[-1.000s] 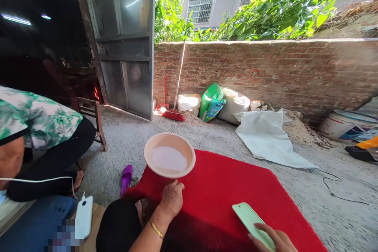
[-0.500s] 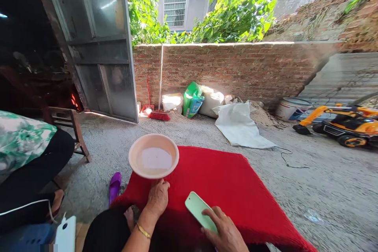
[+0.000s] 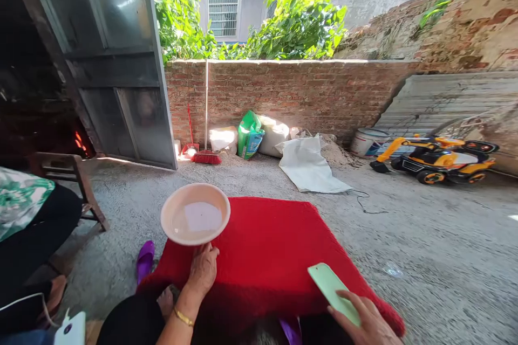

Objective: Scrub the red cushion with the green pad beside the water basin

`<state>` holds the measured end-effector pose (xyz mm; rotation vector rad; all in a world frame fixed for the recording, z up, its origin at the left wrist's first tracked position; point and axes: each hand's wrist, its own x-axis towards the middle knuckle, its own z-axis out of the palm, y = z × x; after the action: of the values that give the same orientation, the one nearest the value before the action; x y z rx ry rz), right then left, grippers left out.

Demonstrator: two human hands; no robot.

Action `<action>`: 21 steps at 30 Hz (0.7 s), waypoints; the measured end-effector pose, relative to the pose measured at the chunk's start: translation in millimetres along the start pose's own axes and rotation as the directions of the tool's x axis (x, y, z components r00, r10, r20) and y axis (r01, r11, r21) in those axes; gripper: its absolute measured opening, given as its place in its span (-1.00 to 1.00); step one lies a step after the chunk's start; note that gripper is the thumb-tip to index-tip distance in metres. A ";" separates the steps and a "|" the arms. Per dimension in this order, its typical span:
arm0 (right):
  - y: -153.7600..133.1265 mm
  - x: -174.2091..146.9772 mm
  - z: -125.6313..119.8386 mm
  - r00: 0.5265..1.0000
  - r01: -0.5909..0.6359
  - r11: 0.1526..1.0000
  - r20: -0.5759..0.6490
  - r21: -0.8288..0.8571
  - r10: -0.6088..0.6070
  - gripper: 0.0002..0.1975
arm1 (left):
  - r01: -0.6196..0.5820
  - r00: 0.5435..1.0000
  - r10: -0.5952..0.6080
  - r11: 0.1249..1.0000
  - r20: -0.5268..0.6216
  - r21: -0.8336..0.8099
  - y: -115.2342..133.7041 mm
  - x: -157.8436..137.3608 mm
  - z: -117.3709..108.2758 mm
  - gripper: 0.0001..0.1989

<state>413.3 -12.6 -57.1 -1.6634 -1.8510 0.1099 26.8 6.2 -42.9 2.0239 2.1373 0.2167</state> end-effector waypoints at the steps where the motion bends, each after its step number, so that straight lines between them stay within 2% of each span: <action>1: -17.9 -5.6 11.0 0.997 0.066 0.997 0.036 0.035 -0.067 -0.67 | -0.007 1.000 0.007 1.000 -0.005 0.011 -0.6 0.2 0.8 -0.64; 3: -50.4 -17.7 35.3 0.976 0.192 0.979 0.087 0.076 -0.198 -0.66 | -0.022 1.000 0.023 0.999 -0.020 0.035 -1.8 0.3 2.3 -0.63; 5: -73.8 -28.3 57.3 0.952 0.270 0.960 0.127 0.078 -0.278 -0.65 | -0.035 0.999 0.038 0.998 -0.039 0.057 -3.2 0.2 3.6 -0.63; 8: -93.3 -36.3 75.4 0.942 0.263 0.963 0.201 0.058 -0.269 -0.58 | -0.051 0.996 0.056 0.995 -0.063 0.084 -5.6 0.2 5.2 -0.63; 12: -108.5 -33.8 76.3 0.947 0.196 0.980 0.266 -0.035 -0.180 -0.31 | -0.066 0.994 0.075 0.992 -0.083 0.105 -7.9 1.5 8.0 -0.64; 15: -116.7 -30.7 77.5 0.950 0.227 0.970 0.240 -0.091 -0.200 -0.15 | -0.067 0.992 0.079 0.991 -0.098 0.118 -8.9 2.6 10.7 -0.65; 18: -116.3 -30.5 83.0 0.947 0.285 0.950 0.193 -0.131 -0.257 -0.11 | -0.067 0.991 0.081 0.989 -0.109 0.128 -10.1 3.1 13.1 -0.64; 21: -102.7 -31.1 82.5 0.953 0.282 0.947 0.160 -0.151 -0.258 -0.14 | -0.075 0.987 0.094 0.987 -0.131 0.141 -11.8 3.1 14.9 -0.63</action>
<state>282.9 -32.9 -87.2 -1.5263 -2.2316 -0.0547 18.7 8.3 -60.2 2.2396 2.2042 0.2358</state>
